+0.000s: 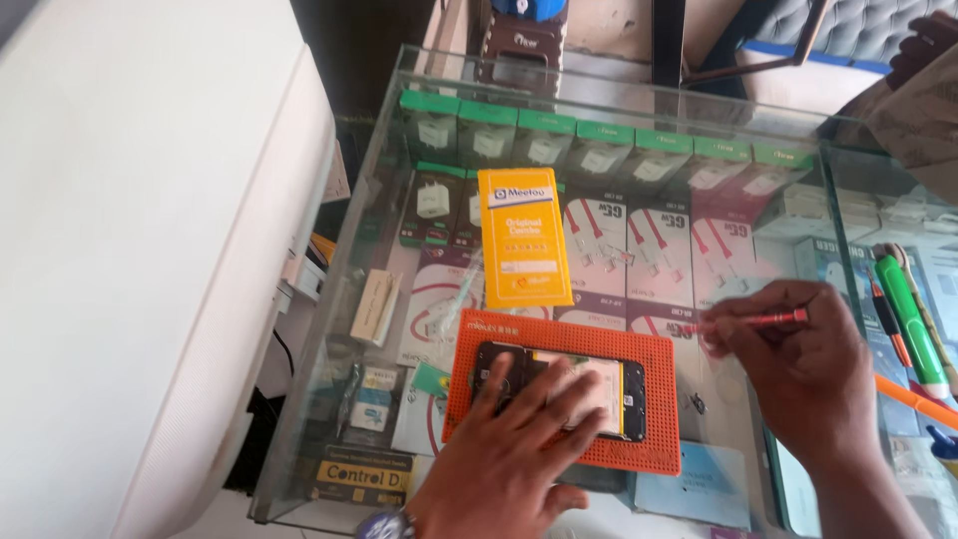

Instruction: The person assembles components of a mobile phone by hand and with a tool. The person places a camera module and internal covers onto the phone body, then uses a screwdriver to secure screws into the internal frame.

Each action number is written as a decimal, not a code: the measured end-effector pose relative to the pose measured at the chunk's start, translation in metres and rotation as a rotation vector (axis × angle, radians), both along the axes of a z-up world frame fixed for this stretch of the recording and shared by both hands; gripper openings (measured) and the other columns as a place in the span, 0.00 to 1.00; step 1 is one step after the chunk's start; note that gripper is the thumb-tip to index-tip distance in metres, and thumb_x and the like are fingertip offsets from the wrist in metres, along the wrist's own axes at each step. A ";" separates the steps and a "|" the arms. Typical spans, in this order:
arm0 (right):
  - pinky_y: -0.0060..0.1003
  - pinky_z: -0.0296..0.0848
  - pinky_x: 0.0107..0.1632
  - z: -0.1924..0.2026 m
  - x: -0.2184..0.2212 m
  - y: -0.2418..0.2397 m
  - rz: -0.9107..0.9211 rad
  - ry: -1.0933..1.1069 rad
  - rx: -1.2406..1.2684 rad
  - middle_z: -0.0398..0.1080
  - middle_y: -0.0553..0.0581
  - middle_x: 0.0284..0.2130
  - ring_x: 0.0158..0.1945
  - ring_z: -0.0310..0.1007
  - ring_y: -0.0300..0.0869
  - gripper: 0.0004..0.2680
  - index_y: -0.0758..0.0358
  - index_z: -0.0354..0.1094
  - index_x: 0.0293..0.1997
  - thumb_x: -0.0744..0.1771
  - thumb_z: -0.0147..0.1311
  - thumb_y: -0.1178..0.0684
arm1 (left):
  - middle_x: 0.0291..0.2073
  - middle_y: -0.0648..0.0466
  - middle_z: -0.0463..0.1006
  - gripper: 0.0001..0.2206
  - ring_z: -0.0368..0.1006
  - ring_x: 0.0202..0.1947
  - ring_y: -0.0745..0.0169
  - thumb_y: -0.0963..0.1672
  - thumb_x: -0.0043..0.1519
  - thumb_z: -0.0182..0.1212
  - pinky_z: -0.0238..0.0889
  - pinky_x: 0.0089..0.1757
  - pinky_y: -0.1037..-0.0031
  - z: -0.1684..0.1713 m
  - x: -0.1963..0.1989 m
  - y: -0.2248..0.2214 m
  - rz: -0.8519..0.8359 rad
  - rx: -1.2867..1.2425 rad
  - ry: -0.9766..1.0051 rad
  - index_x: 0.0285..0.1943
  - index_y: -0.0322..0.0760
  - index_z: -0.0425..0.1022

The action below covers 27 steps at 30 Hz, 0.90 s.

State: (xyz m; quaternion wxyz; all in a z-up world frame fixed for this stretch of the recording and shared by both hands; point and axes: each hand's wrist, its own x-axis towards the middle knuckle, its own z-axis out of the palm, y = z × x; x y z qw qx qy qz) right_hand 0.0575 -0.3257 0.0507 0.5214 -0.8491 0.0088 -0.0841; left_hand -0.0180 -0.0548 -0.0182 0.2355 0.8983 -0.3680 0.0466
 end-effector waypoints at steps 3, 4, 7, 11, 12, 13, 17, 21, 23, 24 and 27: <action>0.36 0.81 0.47 -0.010 -0.002 0.001 -0.036 -0.050 0.093 0.76 0.68 0.42 0.43 0.80 0.44 0.09 0.70 0.56 0.51 0.69 0.53 0.66 | 0.78 0.48 0.53 0.35 0.40 0.80 0.48 0.58 0.62 0.60 0.27 0.69 0.37 -0.007 0.007 -0.016 -0.078 0.010 0.039 0.74 0.39 0.61; 0.37 0.81 0.47 -0.013 -0.002 0.003 -0.036 -0.069 0.123 0.76 0.68 0.42 0.42 0.79 0.44 0.10 0.70 0.55 0.52 0.69 0.53 0.66 | 0.78 0.48 0.52 0.35 0.40 0.80 0.47 0.58 0.63 0.60 0.26 0.69 0.37 -0.007 0.011 -0.018 -0.087 0.005 0.040 0.75 0.40 0.60; 0.37 0.81 0.46 -0.020 -0.002 0.004 -0.032 -0.054 0.181 0.76 0.68 0.42 0.43 0.80 0.43 0.10 0.69 0.56 0.51 0.68 0.53 0.66 | 0.79 0.49 0.52 0.38 0.40 0.80 0.48 0.59 0.61 0.59 0.27 0.69 0.39 -0.010 0.012 -0.023 -0.090 0.006 0.001 0.77 0.41 0.59; 0.38 0.80 0.49 -0.032 0.002 0.003 -0.049 -0.081 0.276 0.76 0.69 0.43 0.44 0.79 0.46 0.12 0.67 0.54 0.53 0.68 0.54 0.67 | 0.79 0.49 0.51 0.40 0.40 0.79 0.49 0.60 0.58 0.59 0.27 0.69 0.40 -0.017 0.012 -0.021 -0.089 0.039 -0.007 0.77 0.41 0.59; 0.38 0.80 0.50 -0.035 0.006 0.004 -0.049 -0.108 0.347 0.75 0.69 0.44 0.45 0.79 0.46 0.14 0.66 0.53 0.54 0.67 0.54 0.67 | 0.79 0.50 0.51 0.39 0.40 0.80 0.49 0.60 0.59 0.58 0.27 0.69 0.40 -0.018 0.012 -0.021 -0.095 0.037 -0.010 0.77 0.41 0.58; 0.39 0.80 0.51 -0.038 0.011 0.006 -0.048 -0.137 0.419 0.75 0.68 0.45 0.46 0.78 0.47 0.15 0.65 0.52 0.56 0.67 0.55 0.68 | 0.79 0.50 0.51 0.39 0.39 0.80 0.49 0.60 0.60 0.58 0.27 0.69 0.40 -0.019 0.013 -0.021 -0.100 0.037 -0.017 0.77 0.40 0.58; 0.41 0.81 0.52 -0.053 0.037 0.018 -0.080 -0.193 0.642 0.75 0.67 0.44 0.46 0.79 0.48 0.15 0.64 0.51 0.56 0.68 0.53 0.69 | 0.79 0.47 0.51 0.36 0.39 0.80 0.49 0.58 0.64 0.57 0.28 0.68 0.39 -0.020 0.017 -0.018 -0.136 -0.047 0.027 0.76 0.36 0.59; 0.40 0.80 0.47 -0.066 0.060 0.025 -0.116 -0.149 0.637 0.75 0.67 0.40 0.41 0.78 0.47 0.15 0.64 0.51 0.55 0.68 0.53 0.69 | 0.78 0.50 0.57 0.29 0.44 0.81 0.54 0.54 0.66 0.58 0.31 0.70 0.41 -0.023 0.016 -0.010 -0.133 -0.054 0.031 0.73 0.38 0.66; 0.39 0.80 0.45 -0.067 0.065 0.025 -0.126 -0.116 0.631 0.74 0.67 0.39 0.40 0.77 0.46 0.15 0.64 0.51 0.55 0.67 0.53 0.70 | 0.77 0.52 0.61 0.27 0.46 0.80 0.55 0.53 0.67 0.58 0.32 0.70 0.40 -0.025 0.017 -0.007 -0.143 -0.080 0.025 0.72 0.38 0.69; 0.39 0.80 0.45 -0.067 0.067 0.025 -0.138 -0.104 0.620 0.75 0.67 0.38 0.39 0.77 0.46 0.15 0.64 0.51 0.55 0.67 0.53 0.69 | 0.76 0.54 0.62 0.26 0.47 0.80 0.56 0.53 0.66 0.58 0.31 0.70 0.38 -0.027 0.017 -0.007 -0.126 -0.088 0.022 0.72 0.40 0.70; 0.39 0.80 0.44 -0.069 0.069 0.025 -0.145 -0.084 0.598 0.74 0.67 0.39 0.40 0.78 0.46 0.15 0.64 0.51 0.53 0.66 0.53 0.69 | 0.74 0.57 0.65 0.25 0.49 0.79 0.58 0.55 0.65 0.59 0.29 0.68 0.32 -0.032 0.013 -0.008 -0.092 -0.108 0.018 0.69 0.44 0.72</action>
